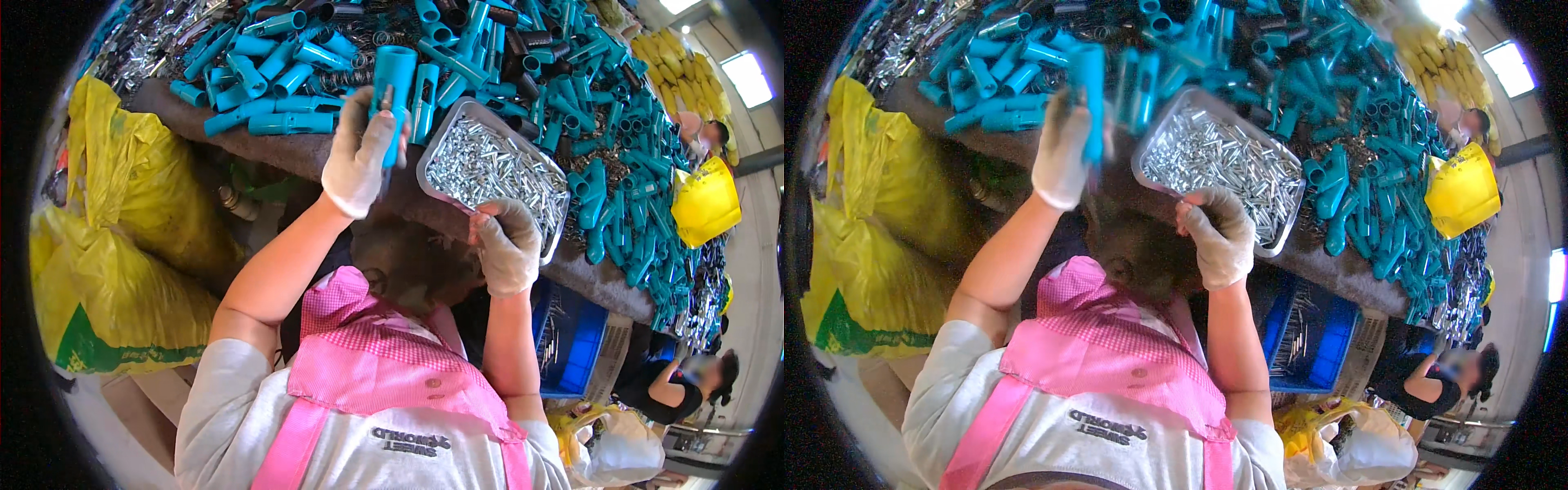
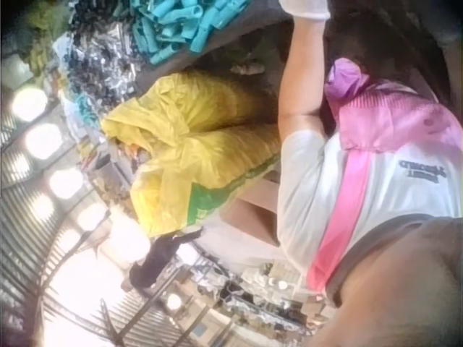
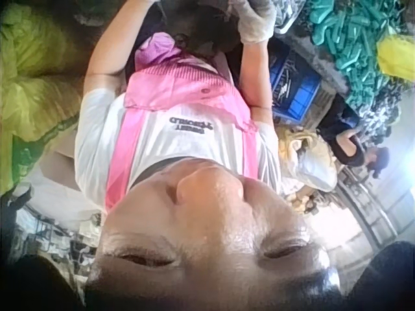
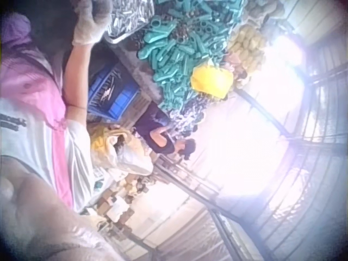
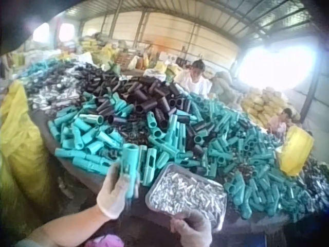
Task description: Assembling metal components into teal plastic housings at an industrial workstation.
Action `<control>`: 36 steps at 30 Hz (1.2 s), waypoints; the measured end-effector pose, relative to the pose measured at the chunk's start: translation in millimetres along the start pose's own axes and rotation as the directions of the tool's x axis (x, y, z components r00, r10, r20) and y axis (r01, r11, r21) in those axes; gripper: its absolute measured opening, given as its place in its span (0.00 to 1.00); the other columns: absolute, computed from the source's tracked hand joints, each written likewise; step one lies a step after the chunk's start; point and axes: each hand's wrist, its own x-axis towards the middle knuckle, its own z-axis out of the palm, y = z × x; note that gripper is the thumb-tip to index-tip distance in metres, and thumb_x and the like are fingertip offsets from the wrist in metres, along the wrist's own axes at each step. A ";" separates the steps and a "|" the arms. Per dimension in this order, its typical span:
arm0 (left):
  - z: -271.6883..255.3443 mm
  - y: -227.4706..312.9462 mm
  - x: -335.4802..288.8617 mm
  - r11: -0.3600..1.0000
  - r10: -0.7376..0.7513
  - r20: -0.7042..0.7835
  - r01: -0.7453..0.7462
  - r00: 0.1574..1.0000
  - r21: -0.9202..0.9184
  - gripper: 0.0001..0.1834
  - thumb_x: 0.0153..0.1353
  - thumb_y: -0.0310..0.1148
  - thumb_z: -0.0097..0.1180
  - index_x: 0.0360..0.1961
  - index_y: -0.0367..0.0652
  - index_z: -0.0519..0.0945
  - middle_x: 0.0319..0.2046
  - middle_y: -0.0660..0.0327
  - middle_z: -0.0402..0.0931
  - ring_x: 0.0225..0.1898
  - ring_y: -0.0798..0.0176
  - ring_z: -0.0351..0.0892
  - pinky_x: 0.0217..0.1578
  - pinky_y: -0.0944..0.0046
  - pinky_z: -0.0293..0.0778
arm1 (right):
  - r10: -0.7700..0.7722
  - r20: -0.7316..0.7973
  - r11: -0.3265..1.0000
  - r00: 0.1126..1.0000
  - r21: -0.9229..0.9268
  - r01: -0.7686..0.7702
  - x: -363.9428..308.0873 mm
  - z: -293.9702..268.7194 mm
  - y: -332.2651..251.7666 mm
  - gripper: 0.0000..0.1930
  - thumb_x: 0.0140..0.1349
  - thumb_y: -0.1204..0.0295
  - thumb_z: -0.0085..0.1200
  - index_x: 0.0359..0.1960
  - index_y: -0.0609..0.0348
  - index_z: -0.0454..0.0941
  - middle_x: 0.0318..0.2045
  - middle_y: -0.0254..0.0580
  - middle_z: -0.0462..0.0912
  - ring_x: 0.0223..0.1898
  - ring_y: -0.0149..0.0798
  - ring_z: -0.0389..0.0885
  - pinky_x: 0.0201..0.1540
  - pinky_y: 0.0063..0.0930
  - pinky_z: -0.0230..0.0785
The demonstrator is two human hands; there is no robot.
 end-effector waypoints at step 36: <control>-4.6 -21.2 -102.5 0.767 -0.629 -0.114 0.591 0.769 -0.248 0.20 0.63 0.47 0.48 0.47 0.43 0.64 0.26 0.65 0.68 0.23 0.73 0.68 0.17 0.71 0.68 | -0.149 0.369 0.326 0.918 -0.858 0.398 101.9 -2.5 19.0 0.07 0.47 0.73 0.60 0.28 0.63 0.81 0.27 0.45 0.78 0.30 0.40 0.79 0.36 0.29 0.71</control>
